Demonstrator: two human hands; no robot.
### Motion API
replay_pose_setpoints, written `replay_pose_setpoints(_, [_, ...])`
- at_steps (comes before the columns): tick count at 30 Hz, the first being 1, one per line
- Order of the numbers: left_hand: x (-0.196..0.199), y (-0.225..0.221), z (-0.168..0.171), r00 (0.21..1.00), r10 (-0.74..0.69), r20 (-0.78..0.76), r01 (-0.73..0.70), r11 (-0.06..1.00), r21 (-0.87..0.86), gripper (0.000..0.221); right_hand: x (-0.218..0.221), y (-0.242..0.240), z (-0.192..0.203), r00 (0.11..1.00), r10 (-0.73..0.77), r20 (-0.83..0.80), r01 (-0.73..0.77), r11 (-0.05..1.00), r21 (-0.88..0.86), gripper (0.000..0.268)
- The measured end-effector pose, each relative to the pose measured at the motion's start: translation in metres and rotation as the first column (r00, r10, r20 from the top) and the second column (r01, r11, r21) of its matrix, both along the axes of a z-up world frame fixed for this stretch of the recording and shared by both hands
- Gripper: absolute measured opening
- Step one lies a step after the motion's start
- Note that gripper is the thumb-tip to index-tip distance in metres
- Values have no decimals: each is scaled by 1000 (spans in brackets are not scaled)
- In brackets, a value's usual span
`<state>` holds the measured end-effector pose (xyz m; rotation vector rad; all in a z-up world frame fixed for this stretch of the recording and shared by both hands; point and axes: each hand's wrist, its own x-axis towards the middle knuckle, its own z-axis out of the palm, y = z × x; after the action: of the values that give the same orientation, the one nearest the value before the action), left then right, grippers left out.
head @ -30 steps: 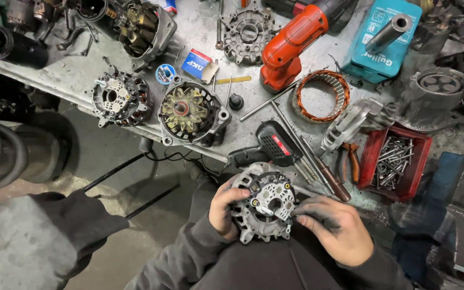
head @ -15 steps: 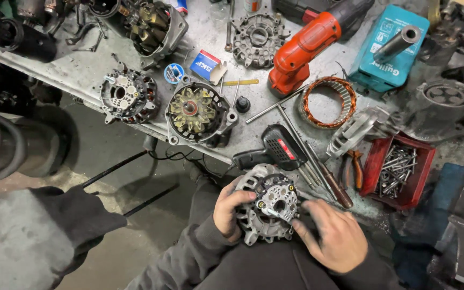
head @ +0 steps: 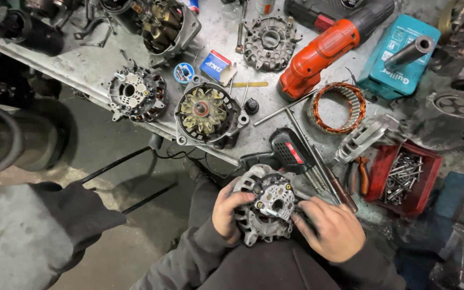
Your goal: The person handles an alternator, removes a retaining ring, and then uses a screwdriver to tighten screws on the alternator housing. The person briefly walks to a computer desk and returns to the workbench to continue the repair.
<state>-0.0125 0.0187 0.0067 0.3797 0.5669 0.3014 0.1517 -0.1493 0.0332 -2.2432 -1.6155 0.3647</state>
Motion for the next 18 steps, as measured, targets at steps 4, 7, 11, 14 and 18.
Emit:
replay_pose_setpoints(4, [-7,0,-13,998,15,-56,-11,997,70,54,-7,8,-6,998,22,64,-11,988,-157,26])
replay_pose_setpoints(7, [-10,5,-6,999,18,-41,-16,999,41,54,5,-7,-28,991,-111,-77,89,966,-242,29])
replay_pose_setpoints(11, [-10,16,8,1000,18,-19,-18,999,-28,58,44,-23,-33,887,-462,11,437,830,-346,35])
replay_pose_setpoints(14, [-15,17,3,1000,26,2,-26,997,-78,57,78,-67,-87,870,-416,266,490,789,-371,39])
replay_pose_setpoints(18, [-17,15,-2,1000,10,7,-9,996,-87,58,81,-75,-95,902,-259,346,400,805,-438,49])
